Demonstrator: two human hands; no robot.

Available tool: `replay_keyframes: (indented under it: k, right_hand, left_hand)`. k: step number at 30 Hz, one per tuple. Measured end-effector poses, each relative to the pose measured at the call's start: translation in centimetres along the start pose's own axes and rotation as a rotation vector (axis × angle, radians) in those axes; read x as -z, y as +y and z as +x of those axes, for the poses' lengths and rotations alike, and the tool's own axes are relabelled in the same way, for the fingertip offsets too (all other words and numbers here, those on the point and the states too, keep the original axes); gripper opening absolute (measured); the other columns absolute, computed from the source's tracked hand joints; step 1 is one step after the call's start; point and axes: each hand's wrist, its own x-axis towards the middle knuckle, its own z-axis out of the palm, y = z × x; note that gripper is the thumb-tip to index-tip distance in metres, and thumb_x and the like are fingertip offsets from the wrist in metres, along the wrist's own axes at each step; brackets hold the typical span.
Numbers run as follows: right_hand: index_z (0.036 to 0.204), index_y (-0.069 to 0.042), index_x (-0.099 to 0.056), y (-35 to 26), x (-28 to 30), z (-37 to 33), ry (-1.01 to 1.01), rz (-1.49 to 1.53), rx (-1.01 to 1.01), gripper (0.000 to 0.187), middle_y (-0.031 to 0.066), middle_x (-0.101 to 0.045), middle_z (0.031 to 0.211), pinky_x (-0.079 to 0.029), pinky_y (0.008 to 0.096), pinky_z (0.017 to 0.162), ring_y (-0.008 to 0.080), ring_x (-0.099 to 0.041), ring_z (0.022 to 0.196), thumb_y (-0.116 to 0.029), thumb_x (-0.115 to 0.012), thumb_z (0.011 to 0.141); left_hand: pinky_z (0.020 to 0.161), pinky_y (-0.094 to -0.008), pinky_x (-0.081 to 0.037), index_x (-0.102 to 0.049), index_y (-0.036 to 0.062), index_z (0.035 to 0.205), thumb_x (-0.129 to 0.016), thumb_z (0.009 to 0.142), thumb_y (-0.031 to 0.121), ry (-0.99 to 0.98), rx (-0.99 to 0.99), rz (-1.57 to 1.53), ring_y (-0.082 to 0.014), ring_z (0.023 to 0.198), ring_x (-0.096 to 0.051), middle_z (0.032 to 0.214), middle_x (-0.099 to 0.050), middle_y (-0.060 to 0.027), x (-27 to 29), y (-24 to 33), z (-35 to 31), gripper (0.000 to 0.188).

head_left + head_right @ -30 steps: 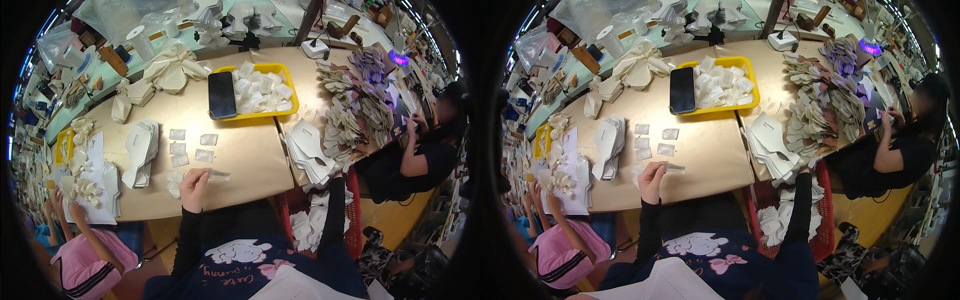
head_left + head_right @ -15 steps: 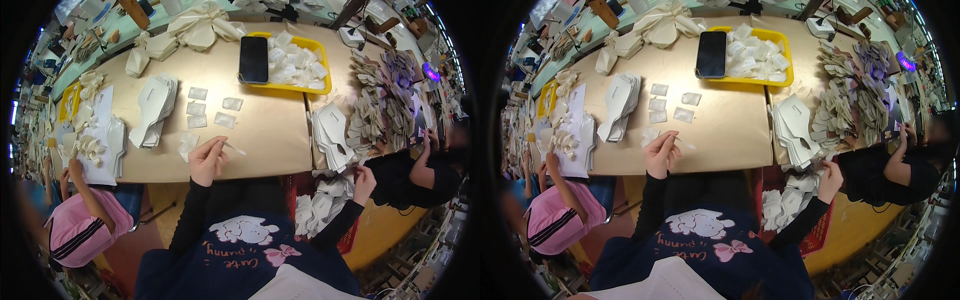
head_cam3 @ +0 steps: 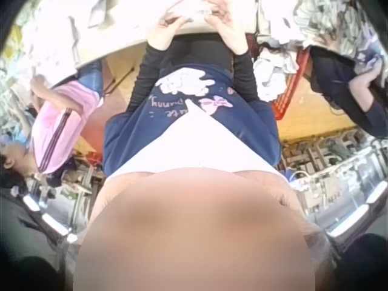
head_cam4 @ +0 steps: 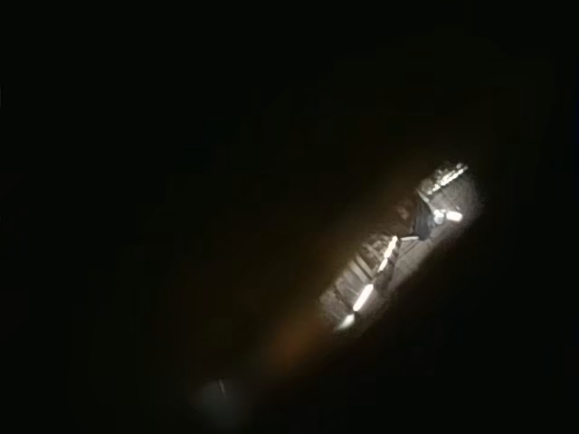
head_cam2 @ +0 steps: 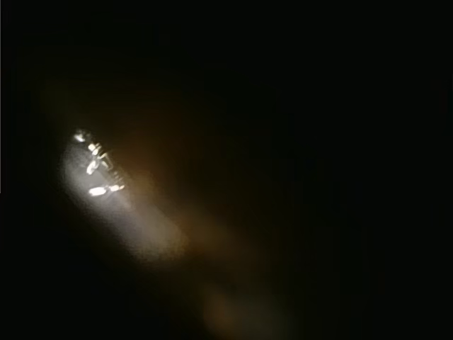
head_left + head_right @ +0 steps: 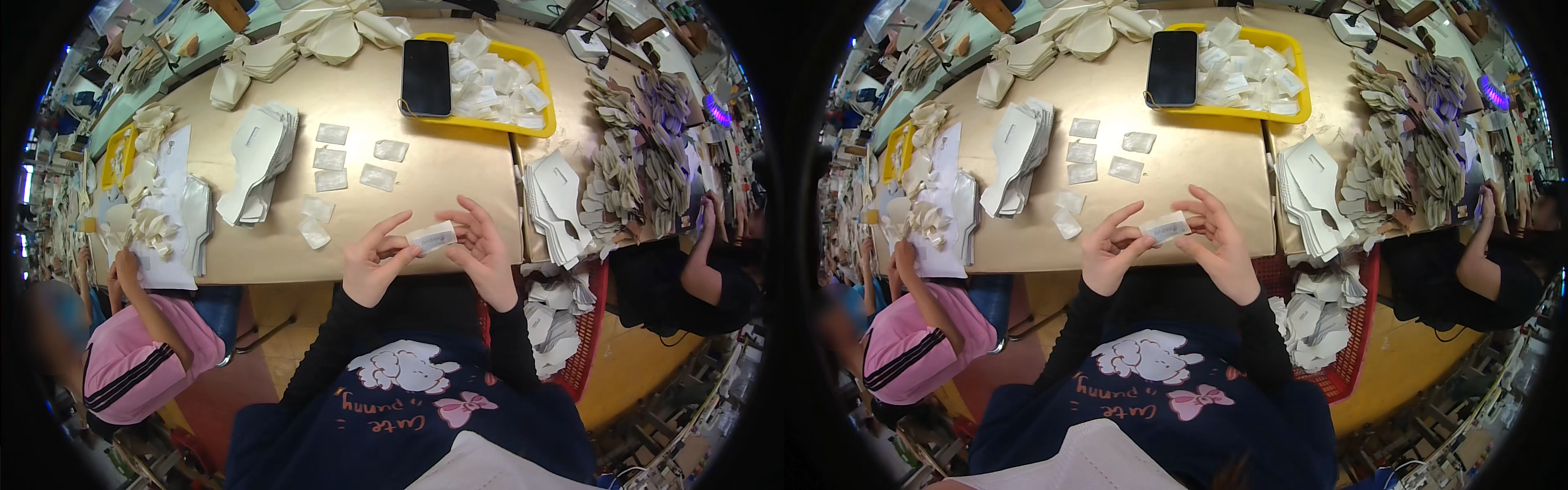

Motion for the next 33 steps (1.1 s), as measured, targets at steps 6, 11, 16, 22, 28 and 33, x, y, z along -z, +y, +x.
replay_keyframes:
  k: [6,11,16,22,28,33]
  right_hand:
    - [0.129,0.001,-0.058,0.5,-0.1,0.6,-0.103,-0.183,-0.049,0.040,0.0107,-0.067,0.110,-0.050,0.0273,0.090,0.0153,-0.063,0.100,0.004,-0.066,0.091]
    - [0.104,0.001,-0.071,-0.2,-0.1,0.2,-0.127,-0.439,0.065,0.018,0.0091,-0.069,0.095,-0.052,0.0297,0.081,0.0183,-0.067,0.090,0.004,-0.070,0.087]
    - [0.095,0.001,-0.073,-0.3,-0.5,0.4,-0.008,-0.526,0.179,0.013,0.0108,-0.069,0.095,-0.053,0.0302,0.077,0.0217,-0.068,0.087,0.005,-0.071,0.083]
    - [0.095,0.000,-0.073,0.1,-0.7,0.5,0.025,-0.562,0.207,0.014,0.0110,-0.068,0.098,-0.053,0.0301,0.077,0.0215,-0.068,0.087,0.006,-0.072,0.082]
    - [0.098,-0.002,-0.073,0.3,-0.8,0.7,0.059,-0.649,0.311,0.018,0.0131,-0.064,0.117,-0.052,0.0340,0.086,0.0260,-0.064,0.102,0.002,-0.075,0.080]
    - [0.097,-0.003,-0.070,0.5,-0.8,0.4,0.022,-0.654,0.291,0.019,0.0136,-0.060,0.125,-0.048,0.0384,0.093,0.0312,-0.056,0.116,-0.003,-0.077,0.079]
  left_hand:
    - [0.087,-0.0241,-0.049,-0.055,-0.0047,0.136,-0.065,0.095,0.002,-0.067,0.093,-0.066,-0.0123,0.099,-0.064,0.106,-0.069,-0.0113,0.7,-0.7,0.3,0.043]
    - [0.086,-0.0239,-0.048,-0.053,-0.0041,0.136,-0.065,0.095,0.005,-0.175,0.215,-0.210,-0.0106,0.093,-0.062,0.098,-0.066,-0.0054,1.2,-0.6,1.2,0.043]
    - [0.079,-0.0250,-0.050,-0.052,-0.0026,0.135,-0.066,0.094,0.004,-0.128,0.276,-0.269,-0.0103,0.086,-0.062,0.094,-0.064,-0.0051,0.5,0.1,1.3,0.044]
    - [0.076,-0.0257,-0.050,-0.045,0.0002,0.140,-0.068,0.092,0.001,-0.096,0.290,-0.237,-0.0102,0.084,-0.062,0.094,-0.064,-0.0061,0.3,0.4,1.4,0.053]
    - [0.081,-0.0249,-0.052,-0.038,0.0009,0.144,-0.066,0.093,0.000,-0.037,0.242,-0.296,-0.0099,0.087,-0.063,0.095,-0.063,-0.0062,0.1,-0.1,1.4,0.058]
    - [0.083,-0.0250,-0.050,-0.039,0.0016,0.144,-0.064,0.094,0.000,-0.038,0.214,-0.275,-0.0096,0.090,-0.061,0.096,-0.061,-0.0057,-0.1,-0.2,1.5,0.056]
